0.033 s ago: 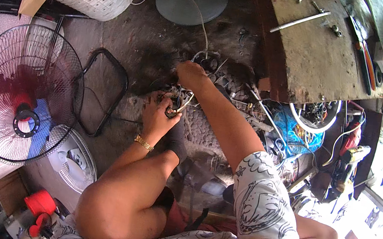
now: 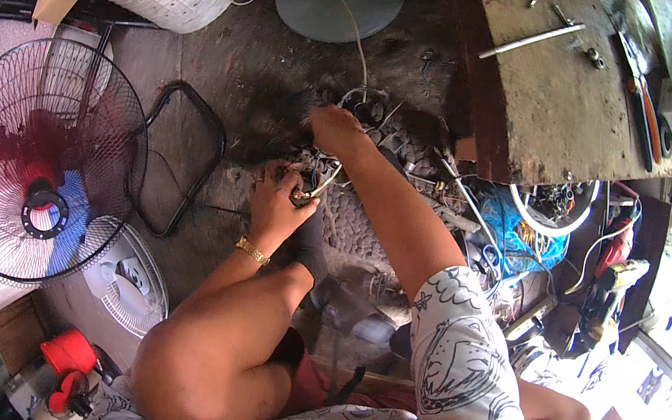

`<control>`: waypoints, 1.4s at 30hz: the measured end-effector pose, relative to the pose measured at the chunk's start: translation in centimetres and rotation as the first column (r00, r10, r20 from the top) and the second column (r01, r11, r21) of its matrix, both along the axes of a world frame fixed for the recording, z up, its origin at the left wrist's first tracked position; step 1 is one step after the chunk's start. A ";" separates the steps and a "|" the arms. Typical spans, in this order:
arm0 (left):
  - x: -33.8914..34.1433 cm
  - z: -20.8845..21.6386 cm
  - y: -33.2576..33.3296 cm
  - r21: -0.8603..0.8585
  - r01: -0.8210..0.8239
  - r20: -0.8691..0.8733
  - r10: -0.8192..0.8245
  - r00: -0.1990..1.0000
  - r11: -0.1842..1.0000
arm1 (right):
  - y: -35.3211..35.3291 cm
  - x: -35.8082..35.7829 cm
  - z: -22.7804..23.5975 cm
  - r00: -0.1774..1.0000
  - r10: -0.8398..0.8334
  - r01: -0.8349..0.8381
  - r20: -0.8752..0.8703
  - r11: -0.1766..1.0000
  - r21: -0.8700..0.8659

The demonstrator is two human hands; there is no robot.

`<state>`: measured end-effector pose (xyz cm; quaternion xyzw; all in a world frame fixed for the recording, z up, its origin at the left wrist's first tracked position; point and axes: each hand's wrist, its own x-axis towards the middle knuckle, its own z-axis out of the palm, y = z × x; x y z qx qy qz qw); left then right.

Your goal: The person sits on the floor and disassembles a mechanical part by hand and with pliers, removing a metal cover and manipulating internal wires and connectors. They set aside the removed cover and continue to handle the wiring within the main housing.

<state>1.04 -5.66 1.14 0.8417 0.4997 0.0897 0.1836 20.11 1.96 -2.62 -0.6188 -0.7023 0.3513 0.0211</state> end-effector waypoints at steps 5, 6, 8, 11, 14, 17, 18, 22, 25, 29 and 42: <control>-1.3 -1.2 -0.2 -0.112 -0.085 0.048 0.091 0.995 0.990 | -1.6 -1.7 0.1 0.977 -0.206 0.213 -0.057 0.947 0.240; -1.2 -1.0 0.0 -0.131 -0.113 0.030 0.118 0.993 0.985 | -1.8 -1.5 -0.2 0.979 -0.195 0.203 -0.057 0.950 0.238; -1.3 -0.6 0.3 -0.146 -0.124 0.012 0.128 0.992 0.981 | -2.4 -0.9 -0.7 0.958 -0.282 0.285 -0.046 0.952 0.110; -1.0 0.5 1.1 -0.165 -0.119 0.002 0.121 0.993 0.979 | -3.5 -0.7 -1.1 0.943 -0.322 0.329 -0.079 0.938 0.105; -0.9 1.2 2.0 -0.129 -0.077 -0.018 0.076 0.997 0.989 | -3.5 -0.5 -1.1 0.905 -0.404 0.414 -0.130 0.908 0.063; -1.4 1.3 2.5 -0.097 -0.047 -0.057 0.041 0.998 0.994 | -2.5 -0.3 0.8 0.975 -0.188 0.174 -0.120 0.978 -0.116; -1.4 1.3 2.5 -0.100 -0.017 -0.059 0.011 0.998 0.995 | -2.1 -0.1 1.1 0.975 -0.185 0.171 -0.121 0.978 -0.116; -1.0 1.1 2.2 -0.109 0.012 -0.051 -0.017 0.999 0.994 | -1.2 -1.1 1.7 1.000 0.005 -0.003 0.022 0.997 -0.071; -0.9 0.8 2.3 -0.114 -0.005 -0.034 0.001 0.999 0.993 | -1.0 -2.0 2.0 0.948 0.236 -0.241 0.213 0.971 -0.004; -1.1 0.3 2.7 -0.184 -0.030 0.001 0.031 1.000 0.982 | -0.7 -1.5 2.9 0.963 0.255 -0.261 0.081 0.963 0.070; -1.6 -0.8 3.2 -0.570 -0.074 -0.019 0.077 0.997 0.818 | -1.1 1.8 3.3 0.997 0.069 -0.073 -0.029 0.978 -0.194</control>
